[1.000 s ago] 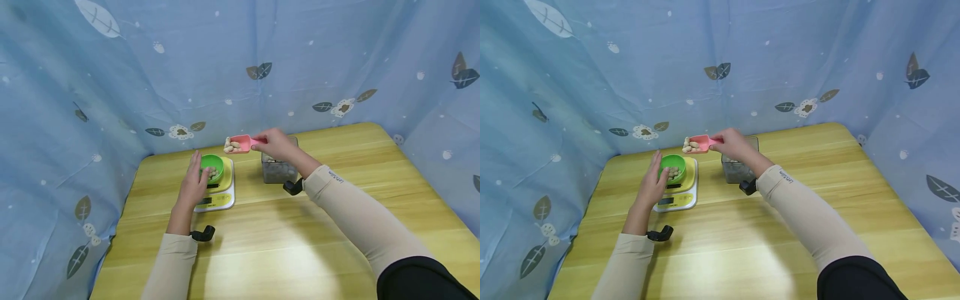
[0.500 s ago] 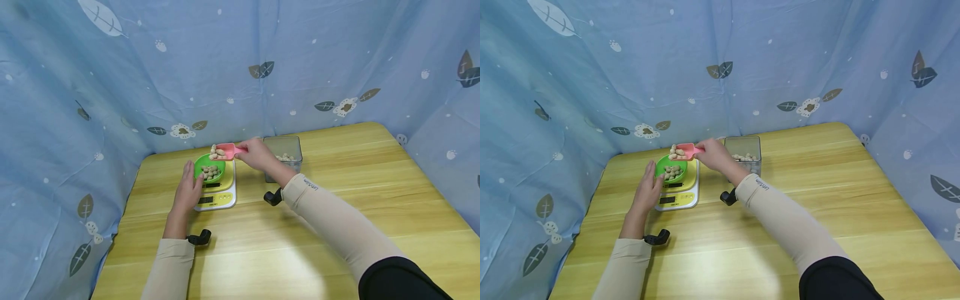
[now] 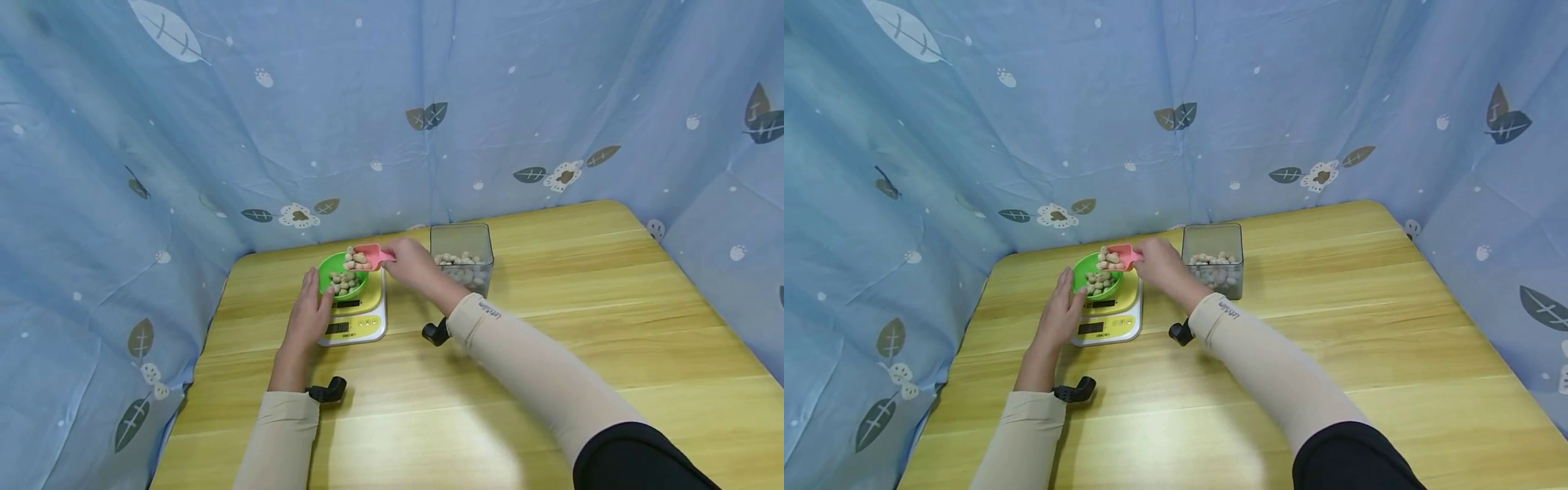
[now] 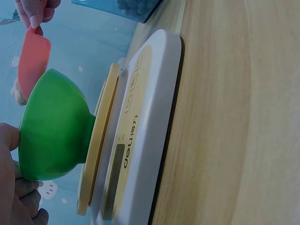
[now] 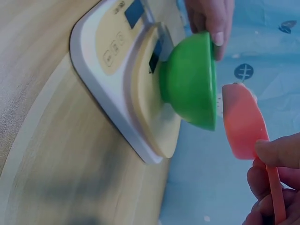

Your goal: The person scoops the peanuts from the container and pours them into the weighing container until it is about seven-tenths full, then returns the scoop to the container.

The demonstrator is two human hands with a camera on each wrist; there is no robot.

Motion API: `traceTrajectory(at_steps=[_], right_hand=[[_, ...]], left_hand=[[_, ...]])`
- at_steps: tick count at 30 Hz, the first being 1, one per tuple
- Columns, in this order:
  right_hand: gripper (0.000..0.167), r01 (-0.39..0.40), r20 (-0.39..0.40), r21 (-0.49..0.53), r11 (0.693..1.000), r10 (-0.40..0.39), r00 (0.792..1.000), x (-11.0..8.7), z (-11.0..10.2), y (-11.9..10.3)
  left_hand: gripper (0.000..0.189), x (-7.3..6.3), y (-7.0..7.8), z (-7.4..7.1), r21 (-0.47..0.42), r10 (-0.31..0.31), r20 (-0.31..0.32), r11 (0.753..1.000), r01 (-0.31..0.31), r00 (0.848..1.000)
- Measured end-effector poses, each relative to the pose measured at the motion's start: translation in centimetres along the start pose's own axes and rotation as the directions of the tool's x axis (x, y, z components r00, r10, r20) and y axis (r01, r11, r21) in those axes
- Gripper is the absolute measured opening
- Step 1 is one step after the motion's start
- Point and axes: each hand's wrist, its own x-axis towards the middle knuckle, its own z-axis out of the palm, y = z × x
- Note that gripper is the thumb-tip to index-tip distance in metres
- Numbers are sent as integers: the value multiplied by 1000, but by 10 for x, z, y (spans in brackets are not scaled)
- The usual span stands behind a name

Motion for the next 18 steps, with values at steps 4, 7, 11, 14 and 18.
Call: traceTrajectory(at_steps=[4, 7, 11, 14, 18], right_hand=[[31, 49, -13, -78, 996, -50, 999, 1, 4, 1], [27, 91, -18, -161, 983, -95, 995, 0, 5, 0], [29, 138, -17, -294, 946, -149, 989, -3, 4, -3], [33, 189, -13, -404, 895, -212, 977, -6, 4, -6], [39, 262, -22, -525, 810, -320, 947, -7, 5, -7]], left_hand=[[71, 0, 0, 0, -5, -2, -3, 1000, 2, 1000], [70, 0, 0, 1, -8, -4, -6, 1000, 4, 1000], [70, 0, 0, 2, -9, -4, -9, 1000, 4, 1000], [70, 0, 0, 2, -10, -2, -11, 1000, 2, 1000], [70, 0, 0, 2, -15, 1, -17, 1000, -2, 1000]])
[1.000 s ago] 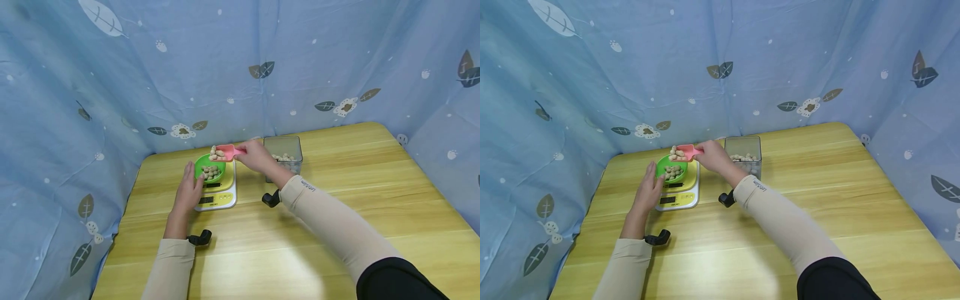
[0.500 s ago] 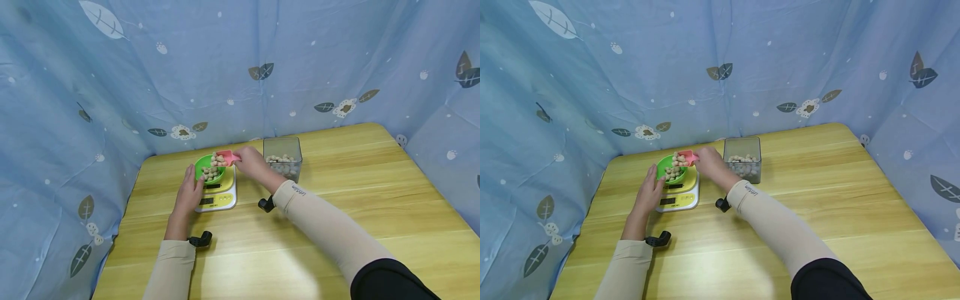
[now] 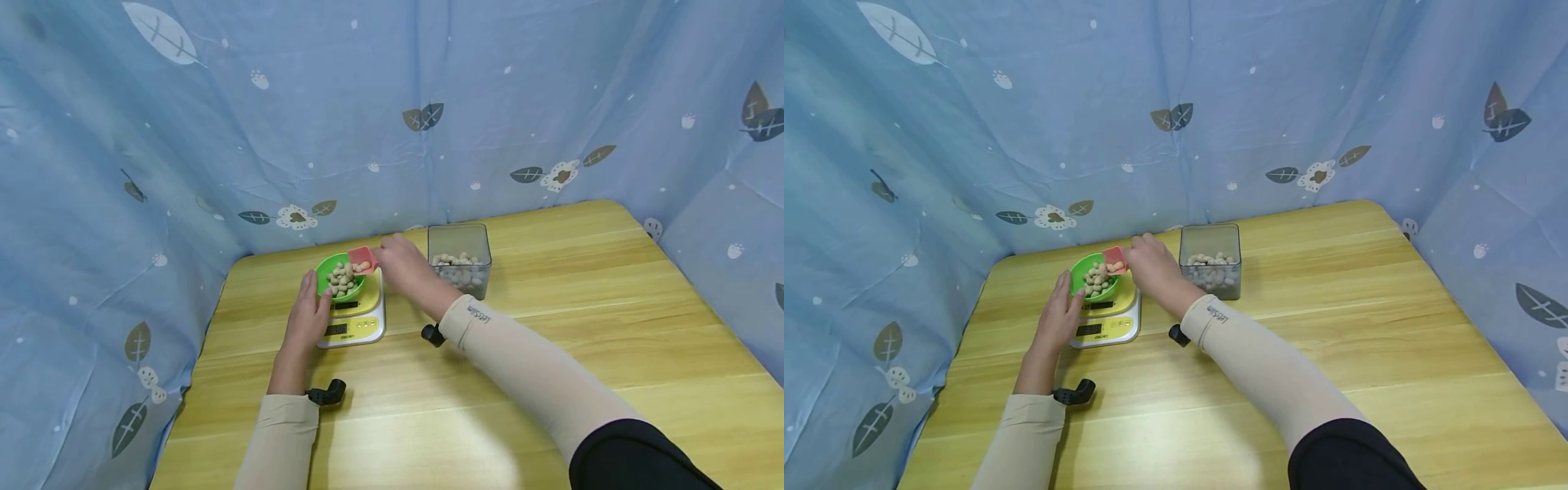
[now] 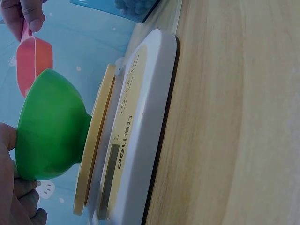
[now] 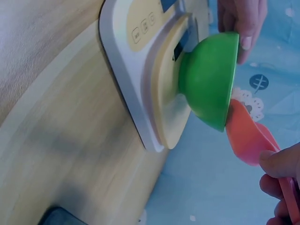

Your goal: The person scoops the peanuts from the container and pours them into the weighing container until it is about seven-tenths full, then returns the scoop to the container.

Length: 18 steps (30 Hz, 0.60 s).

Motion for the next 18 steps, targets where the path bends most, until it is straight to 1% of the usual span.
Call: traceTrajectory(at_steps=[4, 7, 11, 18], right_hand=[[39, 77, -69, -124, 989, -86, 994, -2, 1, 0], [36, 108, -115, -184, 977, -130, 985, -4, 1, 0], [35, 114, -157, -203, 972, -148, 977, -5, 0, 1], [42, 102, -166, -172, 980, -131, 977, -9, -4, 5]], left_hand=[[70, 0, -1, 1, -4, 1, -10, 1000, -1, 1000], [70, 1, -2, 2, -2, 3, -13, 1000, -3, 1000], [70, 1, -2, 2, -5, 1, -15, 1000, -2, 1000], [70, 0, -1, 2, -6, -13, -18, 1000, 13, 1000]])
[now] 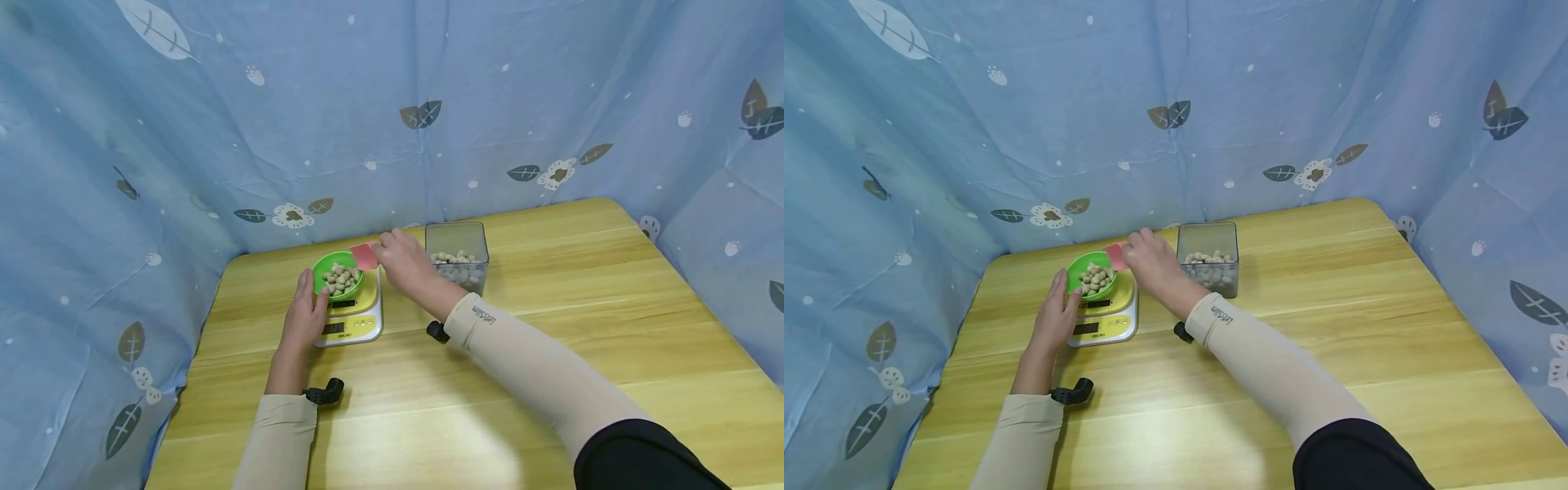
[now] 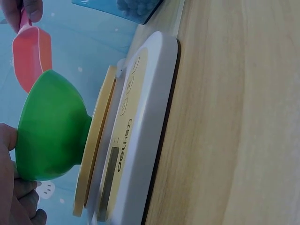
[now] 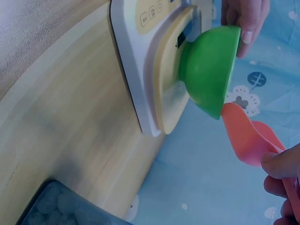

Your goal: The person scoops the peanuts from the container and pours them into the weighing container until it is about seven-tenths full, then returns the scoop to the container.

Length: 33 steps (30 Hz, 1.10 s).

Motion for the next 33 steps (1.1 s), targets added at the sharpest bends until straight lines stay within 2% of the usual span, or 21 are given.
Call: traceTrajectory(at_steps=[4, 9, 13, 18, 23, 28, 33], right_hand=[[39, -11, -6, 36, 999, 11, 1000, -3, -6, 9], [24, -30, -25, 93, 995, 33, 999, -8, -18, 24], [22, -66, -12, 163, 984, 69, 998, -13, -29, 42], [26, -160, 71, 241, 957, 147, 987, -25, -47, 65], [31, -240, 126, 306, 921, 211, 969, -38, -62, 88], [29, -304, 171, 340, 890, 259, 951, -51, -71, 109], [28, -346, 196, 325, 880, 295, 935, -66, -76, 124]], left_hand=[[70, 1, 3, 1, -3, 10, 4, 1000, -10, 1000], [70, 2, 9, -1, -3, 5, 15, 1000, -5, 1000], [70, 5, 20, -4, -6, 37, -11, 999, -37, 999], [69, 10, 43, -6, 3, 126, -32, 992, -126, 992], [68, 15, 72, -2, 9, 202, -12, 979, -202, 979], [67, 20, 99, 10, 5, 273, 25, 962, -273, 962], [66, 24, 127, 30, -6, 339, 90, 940, -340, 936]])
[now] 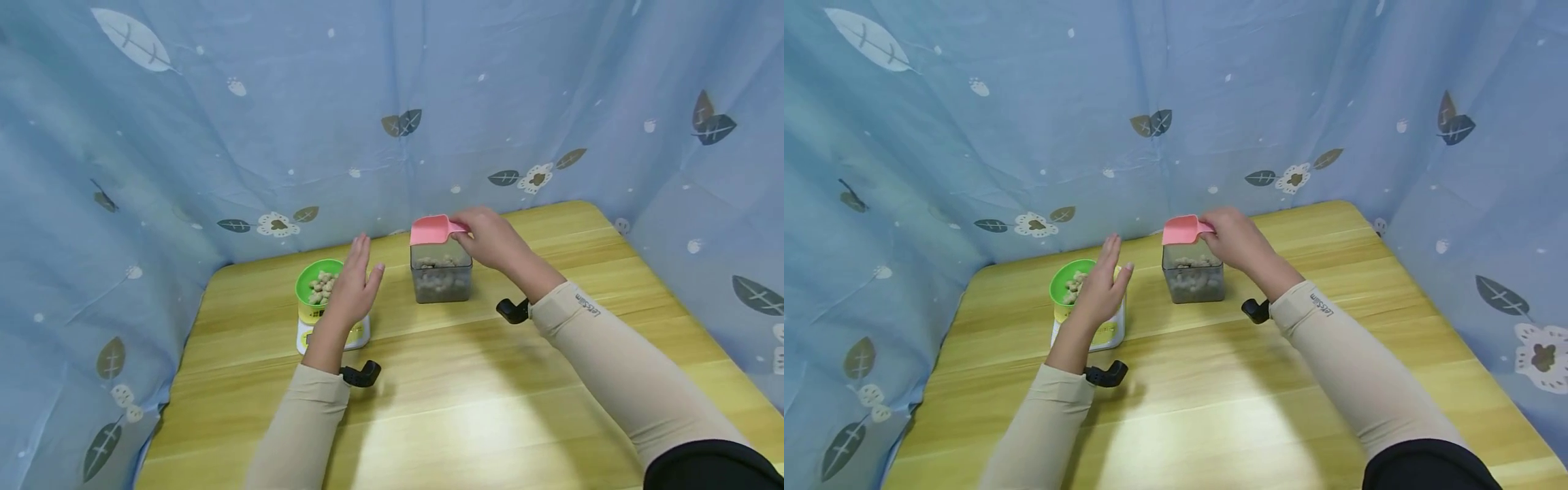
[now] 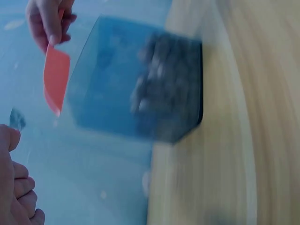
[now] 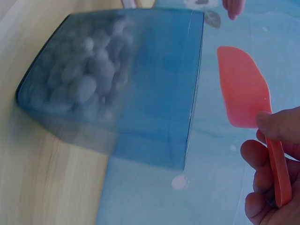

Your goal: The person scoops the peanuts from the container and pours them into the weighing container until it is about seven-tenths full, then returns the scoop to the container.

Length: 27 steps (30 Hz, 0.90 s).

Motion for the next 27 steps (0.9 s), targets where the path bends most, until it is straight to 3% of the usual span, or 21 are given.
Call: traceTrajectory(at_steps=[6, 12, 18, 27], right_hand=[[23, 43, 24, -30, 999, -42, 999, -4, 1, 9], [22, 120, 85, -92, 988, -112, 990, 0, 14, 10], [18, 144, 105, -98, 985, -134, 985, 7, 28, 7], [12, 97, 167, -96, 991, -80, 983, 10, 37, 8]], left_hand=[[65, 15, 20, 24, 15, 30, 70, 999, -32, 997], [63, 23, 28, 44, 22, 50, 90, 998, -53, 995], [62, 24, 29, 53, 38, 29, 98, 999, -33, 995], [62, 22, 32, 60, 38, 47, 66, 998, -50, 997]])
